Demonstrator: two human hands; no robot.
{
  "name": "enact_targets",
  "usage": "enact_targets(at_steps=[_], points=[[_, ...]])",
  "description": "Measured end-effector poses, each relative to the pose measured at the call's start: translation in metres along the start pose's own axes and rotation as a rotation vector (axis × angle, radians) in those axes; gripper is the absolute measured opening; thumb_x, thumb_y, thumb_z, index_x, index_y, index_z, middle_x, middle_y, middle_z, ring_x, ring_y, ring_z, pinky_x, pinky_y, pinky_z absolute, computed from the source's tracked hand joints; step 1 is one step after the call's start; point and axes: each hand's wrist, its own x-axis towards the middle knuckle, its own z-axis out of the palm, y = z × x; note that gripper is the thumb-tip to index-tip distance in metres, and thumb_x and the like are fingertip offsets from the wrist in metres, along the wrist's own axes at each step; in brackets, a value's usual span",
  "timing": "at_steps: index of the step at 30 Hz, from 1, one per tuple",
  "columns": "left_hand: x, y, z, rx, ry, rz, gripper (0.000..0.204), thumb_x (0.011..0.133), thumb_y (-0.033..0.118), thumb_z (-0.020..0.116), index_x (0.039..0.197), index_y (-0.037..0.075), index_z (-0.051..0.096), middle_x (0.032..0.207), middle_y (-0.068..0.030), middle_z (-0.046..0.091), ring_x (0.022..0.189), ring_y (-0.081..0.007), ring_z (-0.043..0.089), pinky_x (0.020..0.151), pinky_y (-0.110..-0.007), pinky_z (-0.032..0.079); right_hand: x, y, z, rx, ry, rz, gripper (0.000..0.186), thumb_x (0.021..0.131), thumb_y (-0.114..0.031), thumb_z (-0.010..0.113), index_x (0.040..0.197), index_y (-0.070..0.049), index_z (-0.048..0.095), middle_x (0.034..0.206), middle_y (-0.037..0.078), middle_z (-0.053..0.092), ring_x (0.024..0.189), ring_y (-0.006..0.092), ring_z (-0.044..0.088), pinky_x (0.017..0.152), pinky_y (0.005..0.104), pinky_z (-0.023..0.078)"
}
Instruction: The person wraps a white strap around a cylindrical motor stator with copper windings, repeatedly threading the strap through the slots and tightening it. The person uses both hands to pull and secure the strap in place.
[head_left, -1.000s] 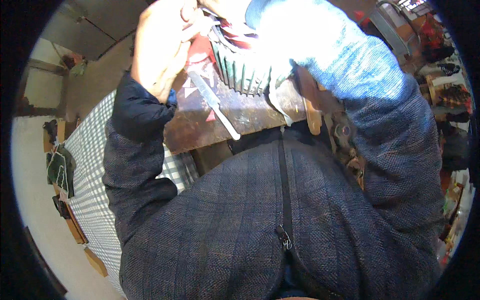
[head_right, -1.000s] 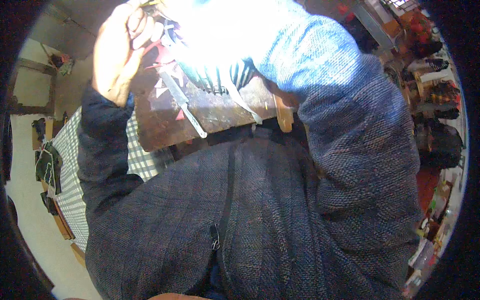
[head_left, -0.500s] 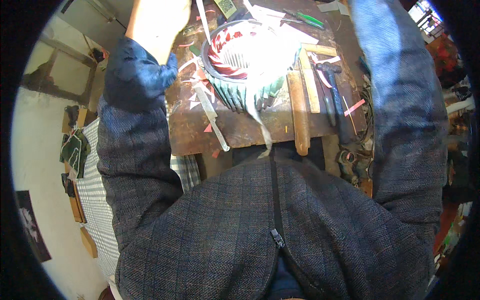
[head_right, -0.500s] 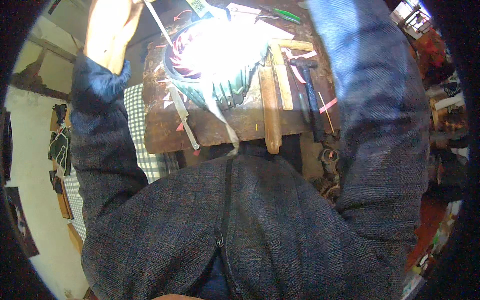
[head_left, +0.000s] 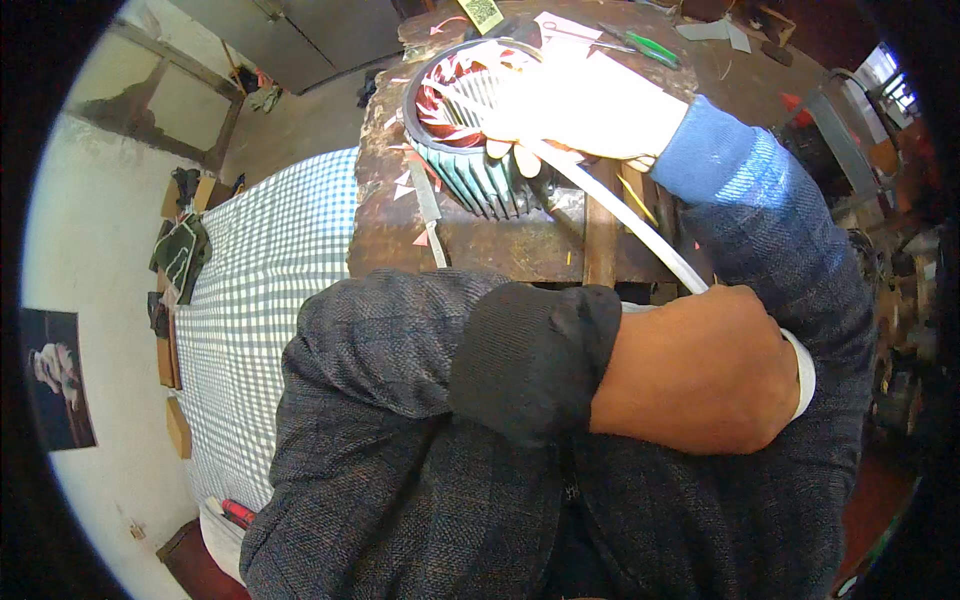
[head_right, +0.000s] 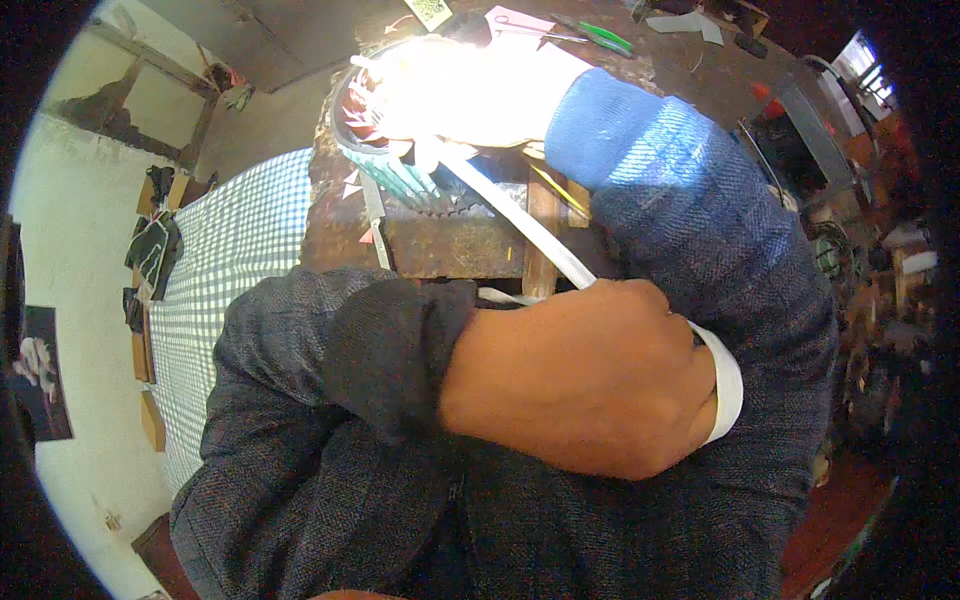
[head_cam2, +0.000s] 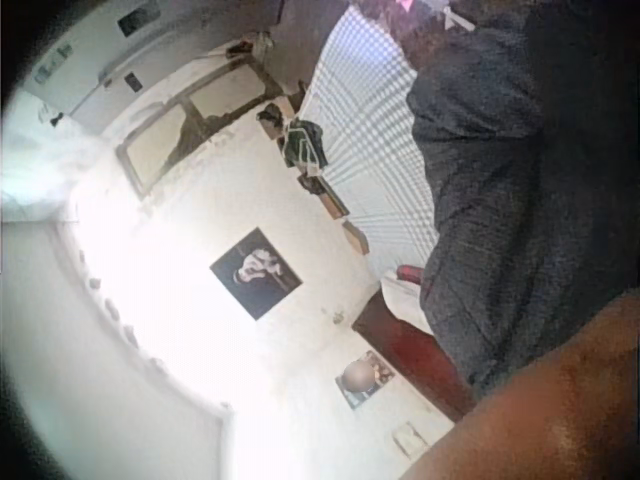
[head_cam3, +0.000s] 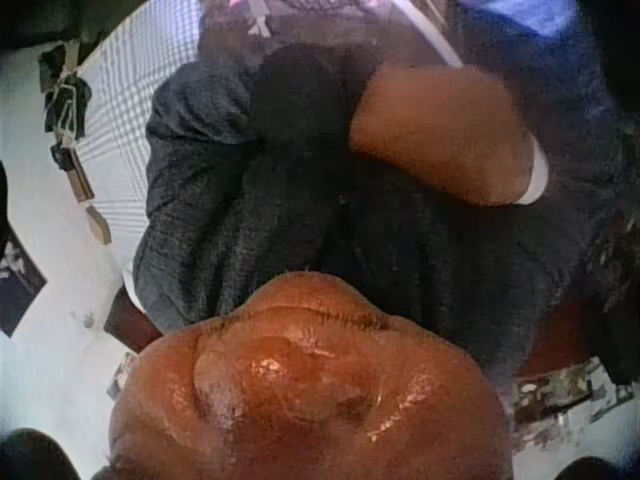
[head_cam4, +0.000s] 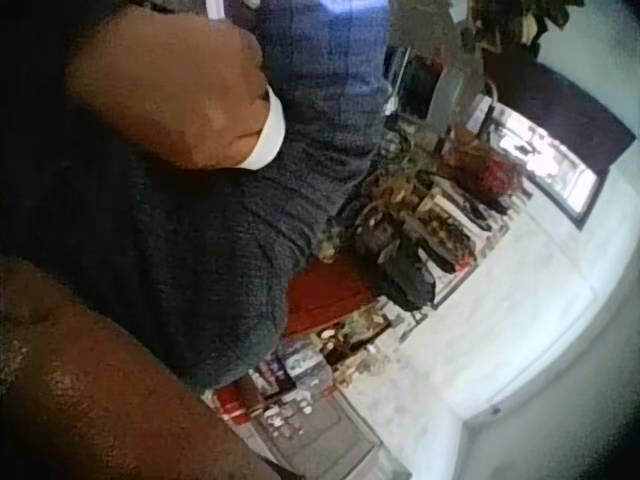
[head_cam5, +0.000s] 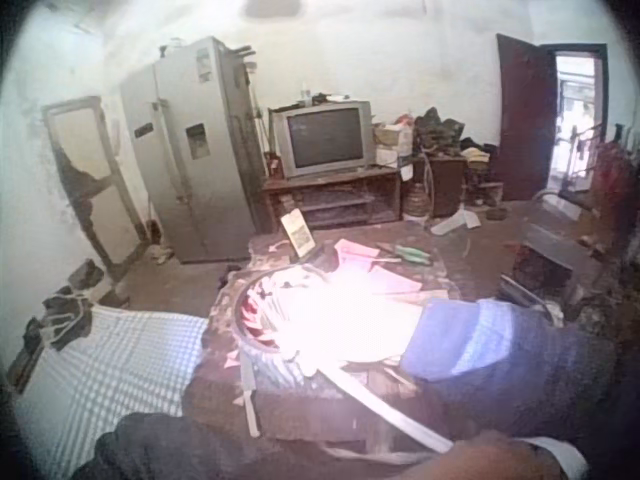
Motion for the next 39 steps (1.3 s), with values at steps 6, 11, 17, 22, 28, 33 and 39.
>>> enact_targets(at_steps=[6, 11, 17, 22, 28, 33, 39], points=[[-0.026, 0.001, -0.009, 0.133, -0.227, -0.226, 0.042, 0.083, 0.043, 0.073, 0.095, 0.003, 0.068, 0.09, -0.0117, 0.065, 0.088, -0.0281, 0.063, 0.073, -0.044, 0.049, -0.034, 0.024, -0.003, 0.234, 0.144, -0.255, 0.03, 0.103, -0.026, 0.064, 0.119, -0.002, 0.073, 0.099, 0.007, 0.075, 0.08, 0.0099, 0.067, 0.066, 0.0229, 0.053], [-0.086, 0.016, -0.067, 0.311, 0.04, -0.505, 0.063, 0.081, 0.044, 0.08, 0.124, 0.0, 0.064, 0.119, -0.018, 0.068, 0.114, -0.035, 0.065, 0.098, -0.047, 0.052, -0.096, 0.022, -0.013, -0.227, 0.112, -0.193, 0.035, 0.1, -0.032, 0.066, 0.117, -0.002, 0.071, 0.086, 0.003, 0.071, 0.072, 0.009, 0.064, 0.06, 0.0255, 0.049], [-0.134, 0.001, -0.057, -0.205, 0.578, -1.063, 0.033, 0.101, 0.016, 0.057, 0.125, -0.006, 0.064, 0.115, -0.0167, 0.073, 0.104, -0.0234, 0.072, 0.092, -0.035, 0.057, -0.132, 0.001, 0.014, 0.328, 0.253, 0.266, 0.026, 0.096, -0.023, 0.07, 0.109, -0.001, 0.07, 0.083, 0.001, 0.07, 0.063, 0.0073, 0.06, 0.054, 0.0236, 0.044], [-0.13, -0.035, -0.044, -0.653, 0.555, -1.234, 0.037, 0.109, 0.015, 0.043, 0.129, -0.009, 0.062, 0.118, -0.0172, 0.072, 0.105, -0.0246, 0.072, 0.088, -0.034, 0.059, -0.163, 0.001, 0.009, 0.129, 0.264, 0.419, 0.025, 0.098, -0.028, 0.065, 0.097, -0.003, 0.07, 0.066, 0.0, 0.066, 0.054, 0.0057, 0.051, 0.049, 0.0236, 0.038], [-0.12, -0.059, -0.026, -1.185, 0.933, -1.142, 0.048, 0.113, 0.027, 0.037, 0.146, -0.007, 0.04, 0.14, -0.0281, 0.058, 0.118, -0.0385, 0.066, 0.098, -0.05, 0.058, -0.198, 0.006, 0.016, 0.341, 0.298, 0.462, 0.034, 0.101, -0.034, 0.062, 0.097, -0.001, 0.07, 0.063, 0.003, 0.064, 0.048, 0.0039, 0.047, 0.046, 0.0205, 0.034], [-0.12, -0.063, -0.013, -1.366, 1.054, -1.046, 0.048, 0.112, 0.026, 0.035, 0.147, -0.008, 0.039, 0.145, -0.0277, 0.054, 0.129, -0.0408, 0.059, 0.108, -0.055, 0.051, -0.209, 0.015, 0.021, 0.37, 0.365, 0.417, 0.04, 0.103, -0.039, 0.059, 0.101, 0.0, 0.069, 0.063, 0.004, 0.064, 0.045, 0.0039, 0.044, 0.043, 0.0204, 0.032], [-0.119, -0.065, -0.005, -1.286, 1.057, -1.041, 0.048, 0.112, 0.025, 0.038, 0.147, -0.008, 0.04, 0.147, -0.0273, 0.052, 0.133, -0.0403, 0.056, 0.11, -0.054, 0.049, -0.226, 0.012, 0.029, 0.219, 0.411, 0.499, 0.026, 0.097, -0.021, 0.067, 0.109, 0.002, 0.069, 0.07, 0.001, 0.066, 0.057, 0.0055, 0.053, 0.055, 0.0232, 0.04]])
